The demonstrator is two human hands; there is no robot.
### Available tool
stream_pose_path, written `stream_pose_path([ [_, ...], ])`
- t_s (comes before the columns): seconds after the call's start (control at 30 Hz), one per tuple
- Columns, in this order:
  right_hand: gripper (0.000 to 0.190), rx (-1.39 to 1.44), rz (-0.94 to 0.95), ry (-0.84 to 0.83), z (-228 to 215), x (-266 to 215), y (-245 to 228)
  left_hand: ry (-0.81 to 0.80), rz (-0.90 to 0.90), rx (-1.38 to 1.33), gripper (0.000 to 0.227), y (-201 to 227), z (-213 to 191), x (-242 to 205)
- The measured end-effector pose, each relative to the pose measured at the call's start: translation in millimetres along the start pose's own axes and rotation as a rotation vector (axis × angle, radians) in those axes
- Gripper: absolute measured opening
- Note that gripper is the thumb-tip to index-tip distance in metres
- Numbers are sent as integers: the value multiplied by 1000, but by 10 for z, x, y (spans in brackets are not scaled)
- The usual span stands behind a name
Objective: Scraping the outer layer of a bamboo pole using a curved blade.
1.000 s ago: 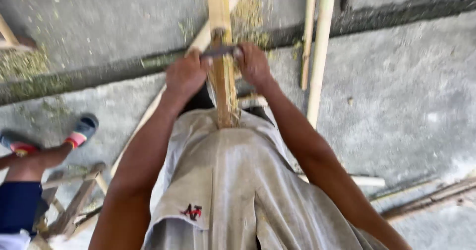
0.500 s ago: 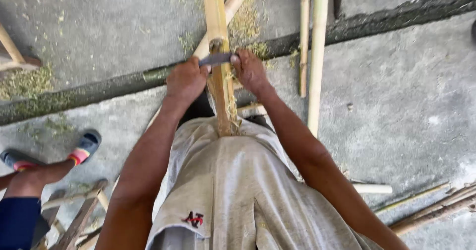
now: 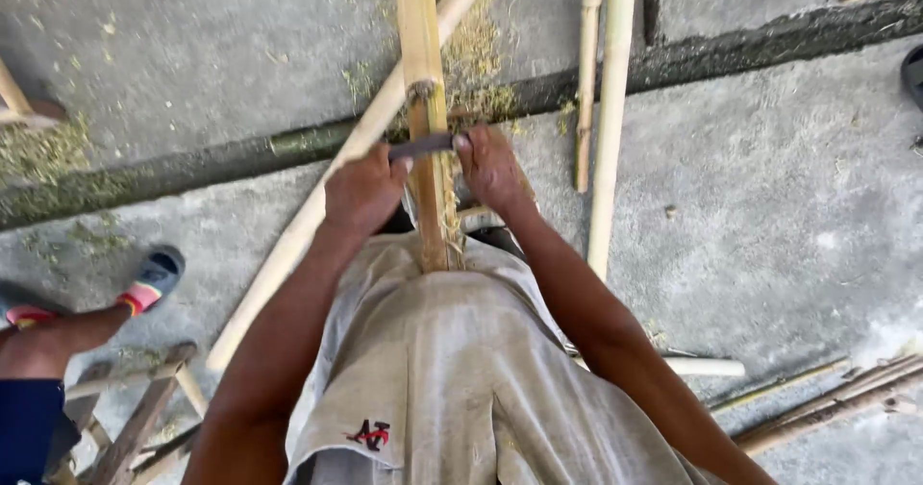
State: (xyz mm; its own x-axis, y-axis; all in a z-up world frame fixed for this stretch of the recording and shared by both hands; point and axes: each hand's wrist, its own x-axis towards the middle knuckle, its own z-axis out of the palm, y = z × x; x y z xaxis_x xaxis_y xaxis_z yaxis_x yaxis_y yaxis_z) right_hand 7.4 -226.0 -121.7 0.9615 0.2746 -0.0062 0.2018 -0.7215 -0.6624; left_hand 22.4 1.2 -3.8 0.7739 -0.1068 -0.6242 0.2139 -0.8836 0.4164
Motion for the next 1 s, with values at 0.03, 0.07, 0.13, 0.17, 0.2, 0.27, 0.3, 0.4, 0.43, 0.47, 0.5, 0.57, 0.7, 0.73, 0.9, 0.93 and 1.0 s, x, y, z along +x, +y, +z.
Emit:
stream_pose_path([
  [0.03,44,1,5,-16,-1,11,-14,-12,-9,-9,43,4,28,-13],
  [0.07,44,15,56,9,-17,229,16,108,39,10,41,35,-48,114],
  [0.13,46,29,112,30,-47,434,26,222,85,27,40,61,-125,239],
  [0.17,45,19,133,34,-43,409,15,216,102,43,41,45,-106,236],
  [0.2,44,6,145,49,-40,415,22,224,126,61,43,32,-87,257],
  [0.27,42,11,199,-60,-116,229,-134,231,141,47,42,24,-56,85],
  [0.3,41,21,256,-175,-147,147,-218,233,150,35,42,15,-52,-2],
  [0.4,41,-87,37,-29,213,-145,102,-121,-104,12,39,218,-231,-208],
  [0.43,41,-79,50,-50,251,-103,145,-143,-119,9,39,192,-203,-154],
  [0.47,42,-79,14,14,284,-100,193,-45,-60,71,40,167,-155,-109],
  [0.5,44,-80,-22,77,309,-111,229,54,0,132,41,145,-106,-85],
  [0.57,43,49,29,98,58,263,54,151,56,115,40,161,-173,125],
  [0.7,38,191,165,53,-139,352,-107,123,79,39,37,183,-176,137],
  [0.73,38,190,165,59,-153,279,-129,126,84,42,37,175,-140,86],
  [0.9,35,173,203,-7,16,-243,-84,156,83,71,33,184,-5,-284],
  [0.93,35,175,201,-4,18,-358,-107,159,84,74,33,182,15,-388],
  [1.0,32,79,44,31,-3,-608,-149,95,43,86,33,205,64,-611],
])
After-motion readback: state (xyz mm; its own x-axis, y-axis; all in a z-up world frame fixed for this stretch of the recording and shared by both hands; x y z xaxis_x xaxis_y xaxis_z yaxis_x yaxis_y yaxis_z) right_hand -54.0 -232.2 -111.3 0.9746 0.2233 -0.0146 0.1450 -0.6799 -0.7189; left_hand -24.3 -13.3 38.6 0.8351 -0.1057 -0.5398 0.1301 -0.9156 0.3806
